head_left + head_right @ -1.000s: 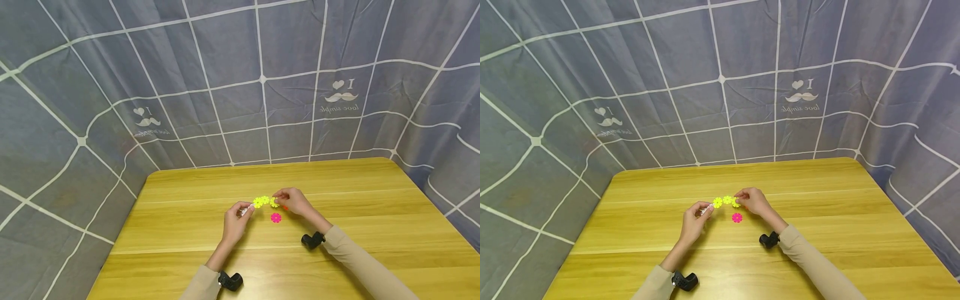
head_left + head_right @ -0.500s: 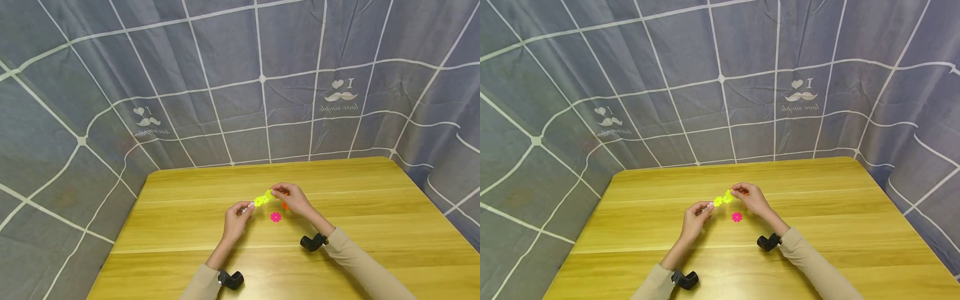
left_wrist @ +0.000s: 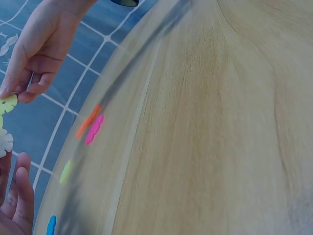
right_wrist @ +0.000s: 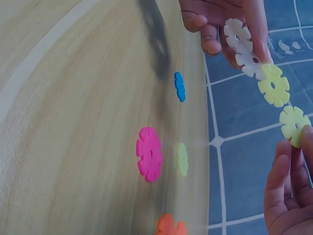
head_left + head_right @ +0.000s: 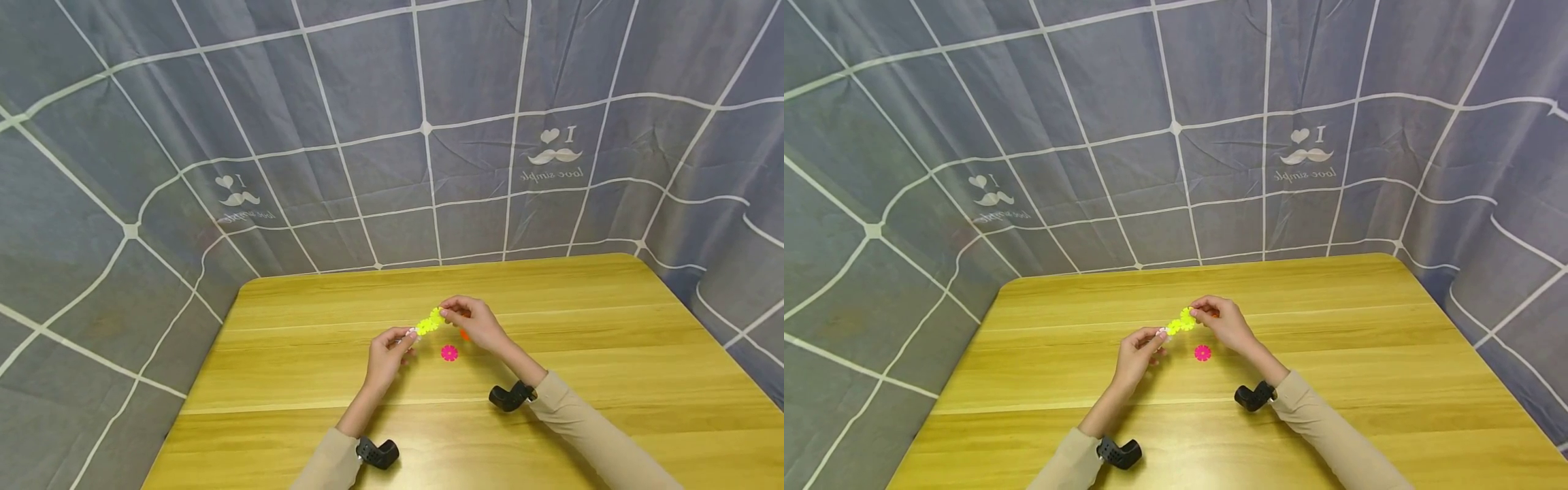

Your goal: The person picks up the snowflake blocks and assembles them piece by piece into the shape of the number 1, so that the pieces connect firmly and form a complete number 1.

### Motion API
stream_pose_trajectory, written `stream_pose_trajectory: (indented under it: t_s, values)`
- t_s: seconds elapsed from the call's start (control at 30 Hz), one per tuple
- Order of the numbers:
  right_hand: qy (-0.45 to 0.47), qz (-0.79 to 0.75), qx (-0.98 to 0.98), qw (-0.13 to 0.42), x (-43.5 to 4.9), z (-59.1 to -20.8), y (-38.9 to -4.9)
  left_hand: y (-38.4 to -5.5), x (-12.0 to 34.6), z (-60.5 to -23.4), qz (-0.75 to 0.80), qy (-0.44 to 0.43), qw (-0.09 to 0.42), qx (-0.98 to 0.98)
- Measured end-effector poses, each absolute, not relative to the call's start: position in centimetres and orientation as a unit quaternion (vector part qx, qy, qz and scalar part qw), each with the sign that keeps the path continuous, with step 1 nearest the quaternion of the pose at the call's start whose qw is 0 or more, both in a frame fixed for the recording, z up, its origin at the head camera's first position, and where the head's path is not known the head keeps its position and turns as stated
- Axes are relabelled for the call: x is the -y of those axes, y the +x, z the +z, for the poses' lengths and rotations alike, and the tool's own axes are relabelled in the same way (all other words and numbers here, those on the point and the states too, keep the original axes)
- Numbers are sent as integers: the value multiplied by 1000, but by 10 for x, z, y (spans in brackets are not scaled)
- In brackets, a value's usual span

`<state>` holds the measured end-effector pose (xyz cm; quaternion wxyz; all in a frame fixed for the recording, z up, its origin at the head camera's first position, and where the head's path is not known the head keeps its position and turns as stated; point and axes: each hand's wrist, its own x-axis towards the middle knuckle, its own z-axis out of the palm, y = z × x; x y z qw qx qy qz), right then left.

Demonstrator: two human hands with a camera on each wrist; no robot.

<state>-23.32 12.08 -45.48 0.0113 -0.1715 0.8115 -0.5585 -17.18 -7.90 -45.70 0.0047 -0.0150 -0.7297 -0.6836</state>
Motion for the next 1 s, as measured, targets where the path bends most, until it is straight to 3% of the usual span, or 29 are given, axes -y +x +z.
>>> stream_pose_trajectory:
  t_s: [0.37, 0.53, 1.0]
  values:
    - [-175, -565, -806, 15, -117, -454, -233, -177, 76, -461, -688, -15, -6, 726]
    - [-170, -558, -812, 12, -117, -453, -231, -187, 75, -482, -690, -16, 10, 724]
    - [-159, -563, -811, -3, -119, -451, -230, -187, 62, -483, -736, -22, 56, 675]
